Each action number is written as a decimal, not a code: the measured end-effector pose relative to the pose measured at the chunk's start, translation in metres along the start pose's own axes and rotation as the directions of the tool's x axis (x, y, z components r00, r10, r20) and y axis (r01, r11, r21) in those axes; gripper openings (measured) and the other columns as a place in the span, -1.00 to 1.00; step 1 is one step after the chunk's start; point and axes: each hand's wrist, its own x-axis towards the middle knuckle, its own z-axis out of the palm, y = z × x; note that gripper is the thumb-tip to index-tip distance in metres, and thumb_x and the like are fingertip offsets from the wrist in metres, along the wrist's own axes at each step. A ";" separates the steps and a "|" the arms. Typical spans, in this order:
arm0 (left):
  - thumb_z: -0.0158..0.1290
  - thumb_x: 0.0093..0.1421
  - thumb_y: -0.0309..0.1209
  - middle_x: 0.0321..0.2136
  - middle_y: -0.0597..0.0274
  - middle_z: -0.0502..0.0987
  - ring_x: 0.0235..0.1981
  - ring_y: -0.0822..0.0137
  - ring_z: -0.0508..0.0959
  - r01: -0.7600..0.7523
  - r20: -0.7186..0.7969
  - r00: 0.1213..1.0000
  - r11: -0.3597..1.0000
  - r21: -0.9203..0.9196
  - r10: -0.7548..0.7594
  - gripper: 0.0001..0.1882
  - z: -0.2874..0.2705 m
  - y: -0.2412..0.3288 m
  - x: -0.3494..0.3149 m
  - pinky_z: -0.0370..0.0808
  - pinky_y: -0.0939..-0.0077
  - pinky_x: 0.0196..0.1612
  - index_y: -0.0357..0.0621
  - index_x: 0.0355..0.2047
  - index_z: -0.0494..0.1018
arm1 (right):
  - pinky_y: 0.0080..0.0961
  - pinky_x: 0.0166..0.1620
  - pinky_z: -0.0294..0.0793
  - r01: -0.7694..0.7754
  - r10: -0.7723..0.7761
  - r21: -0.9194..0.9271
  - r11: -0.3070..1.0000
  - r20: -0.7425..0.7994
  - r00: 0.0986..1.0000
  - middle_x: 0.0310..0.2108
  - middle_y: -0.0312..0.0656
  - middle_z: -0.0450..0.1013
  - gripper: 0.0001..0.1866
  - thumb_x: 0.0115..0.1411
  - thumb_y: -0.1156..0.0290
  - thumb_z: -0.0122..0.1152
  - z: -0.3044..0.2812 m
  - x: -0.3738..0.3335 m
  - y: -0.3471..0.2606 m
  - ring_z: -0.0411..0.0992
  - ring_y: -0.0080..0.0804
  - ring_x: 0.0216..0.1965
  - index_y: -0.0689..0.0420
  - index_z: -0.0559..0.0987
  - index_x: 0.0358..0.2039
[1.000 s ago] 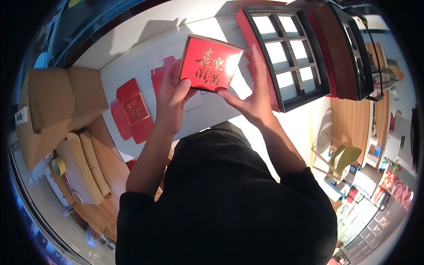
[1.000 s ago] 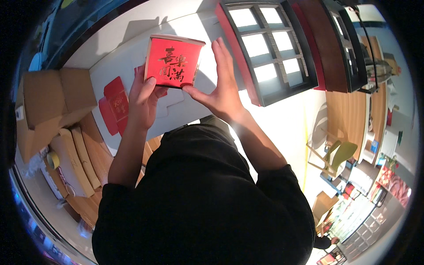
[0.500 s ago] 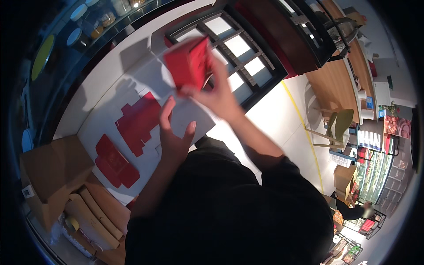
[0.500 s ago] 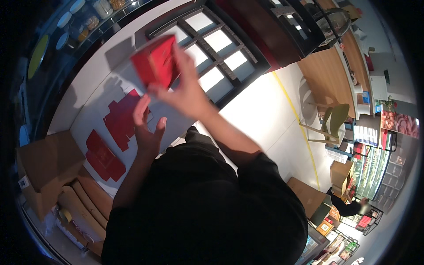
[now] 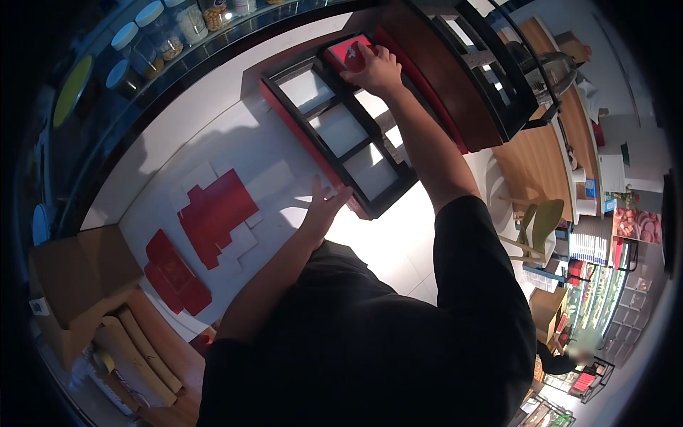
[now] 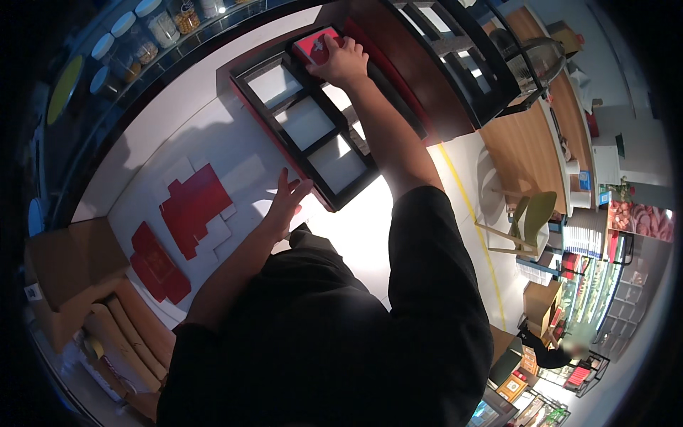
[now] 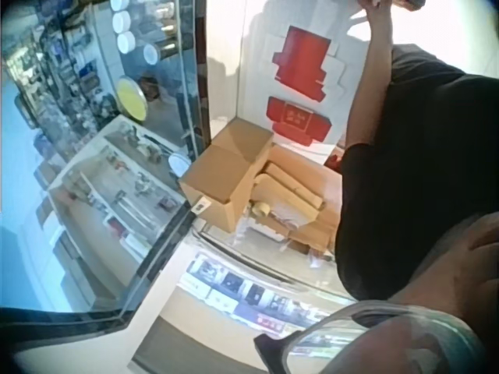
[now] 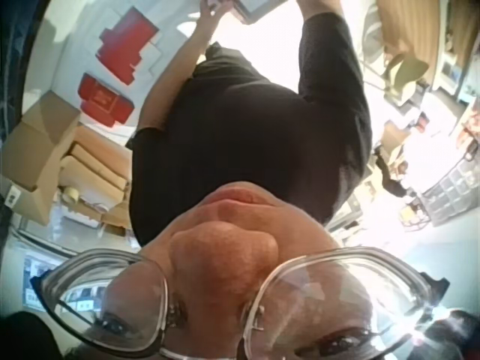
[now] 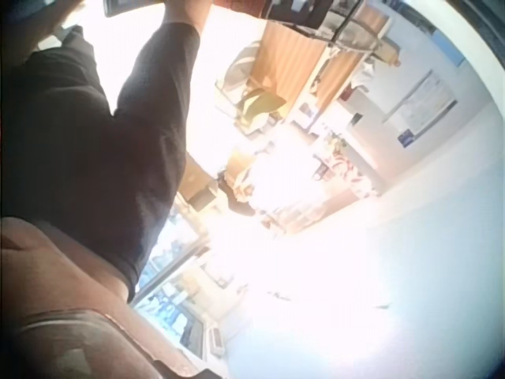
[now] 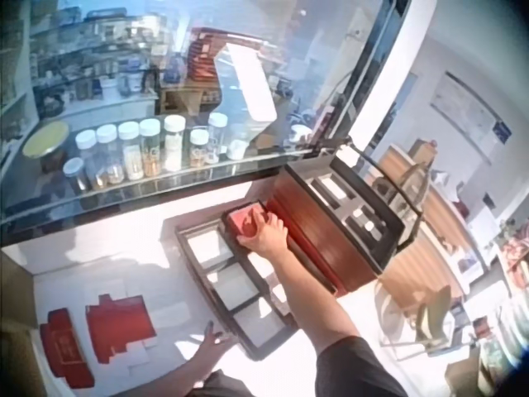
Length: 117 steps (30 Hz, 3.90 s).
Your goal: The person assembles small red cardboard boxes from flat sheets on a white countertop. They fold the sheets into box shapes and place the finished boxes into a black grid-style display stand. The process is repeated for multiple boxes throughout the clip.
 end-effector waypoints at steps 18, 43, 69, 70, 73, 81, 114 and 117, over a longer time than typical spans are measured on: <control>0.09 0.02 -0.41 0.09 0.15 0.15 0.16 0.21 0.13 -0.198 0.042 0.980 0.978 0.063 0.196 0.02 0.015 0.002 0.015 0.11 0.28 0.18 0.04 0.29 -0.41 | -0.13 0.13 0.13 0.077 -0.083 0.058 0.995 0.113 0.990 0.11 0.09 0.13 -0.03 -0.20 -0.26 0.24 0.011 0.008 0.007 0.14 0.01 0.11 -0.10 0.20 0.21; 0.11 -0.02 -0.48 0.01 -0.02 0.21 0.05 0.19 0.27 -0.310 0.018 0.950 0.940 0.139 0.311 0.01 0.008 -0.008 0.025 0.30 0.38 0.05 -0.34 0.23 -0.39 | 0.10 0.25 -0.34 0.323 -0.324 -0.039 0.946 -0.006 0.946 0.31 0.02 -0.17 -0.31 0.19 -0.19 -0.25 0.046 0.001 -0.002 -0.29 0.02 0.33 -0.15 0.09 0.26; 0.04 -0.03 -0.33 0.02 -0.27 0.19 0.05 0.00 0.29 -0.265 -0.127 0.924 0.845 0.465 0.360 -0.05 0.008 -0.009 0.034 0.25 0.35 0.09 -0.50 0.19 -0.30 | -0.15 -0.11 0.42 -0.135 0.133 -0.020 0.991 -0.066 0.989 -0.27 0.10 0.49 -0.56 0.03 0.43 -0.12 -0.030 -0.028 0.065 0.45 0.10 -0.20 0.02 0.46 -0.03; 0.06 -0.06 -0.28 0.07 -0.36 0.10 0.10 -0.09 0.23 -0.280 -0.131 0.918 0.844 0.457 0.375 0.00 0.006 -0.006 0.038 0.23 0.32 0.12 -0.55 0.19 -0.30 | -0.15 -0.10 0.42 -0.129 0.129 0.003 0.992 -0.065 0.990 -0.27 0.11 0.49 -0.55 0.02 0.44 -0.12 -0.032 -0.028 0.060 0.45 0.10 -0.20 0.04 0.46 -0.03; 0.08 -0.09 -0.21 0.14 -0.45 -0.01 0.17 -0.18 0.15 -0.258 -0.132 0.927 0.850 0.460 0.352 0.05 0.005 -0.003 0.040 0.18 0.30 0.16 -0.59 0.18 -0.31 | -0.16 -0.10 0.42 -0.139 0.141 0.027 0.990 -0.069 0.988 -0.24 0.10 0.48 -0.54 0.01 0.44 -0.11 -0.023 -0.027 0.067 0.44 0.08 -0.18 0.02 0.47 -0.02; 0.11 -0.06 -0.17 0.17 -0.40 -0.03 0.19 -0.16 0.13 -0.235 -0.135 0.939 0.878 0.418 0.316 0.08 0.005 -0.008 0.045 0.18 0.31 0.17 -0.56 0.19 -0.34 | -0.16 -0.11 0.42 -0.119 0.118 -0.016 0.993 -0.063 0.991 -0.25 0.11 0.48 -0.48 -0.02 0.46 -0.11 -0.011 -0.019 0.064 0.45 0.09 -0.20 0.03 0.44 0.03; -0.06 0.10 0.20 0.02 0.14 0.28 0.10 0.27 0.21 -0.066 -0.087 0.995 0.982 -0.176 0.052 -0.22 0.008 -0.009 0.024 0.14 0.22 0.12 0.00 0.18 0.06 | -0.25 0.15 0.17 0.183 -0.230 -0.168 0.969 -0.333 0.914 0.13 0.10 0.16 -0.50 0.02 0.55 -0.08 0.008 -0.051 0.056 0.14 0.05 0.12 0.26 0.34 0.05; -0.21 0.18 0.21 -0.14 0.29 0.41 -0.04 0.33 0.34 0.068 0.018 0.998 0.929 -0.363 -0.066 -0.42 -0.012 -0.025 0.040 0.22 0.30 0.02 0.03 -0.05 0.33 | -0.24 0.13 0.19 0.198 -0.170 0.046 0.979 -0.343 0.924 0.08 0.10 0.21 -0.50 0.05 0.50 0.05 -0.021 -0.078 0.039 0.18 0.02 0.10 0.22 0.33 0.06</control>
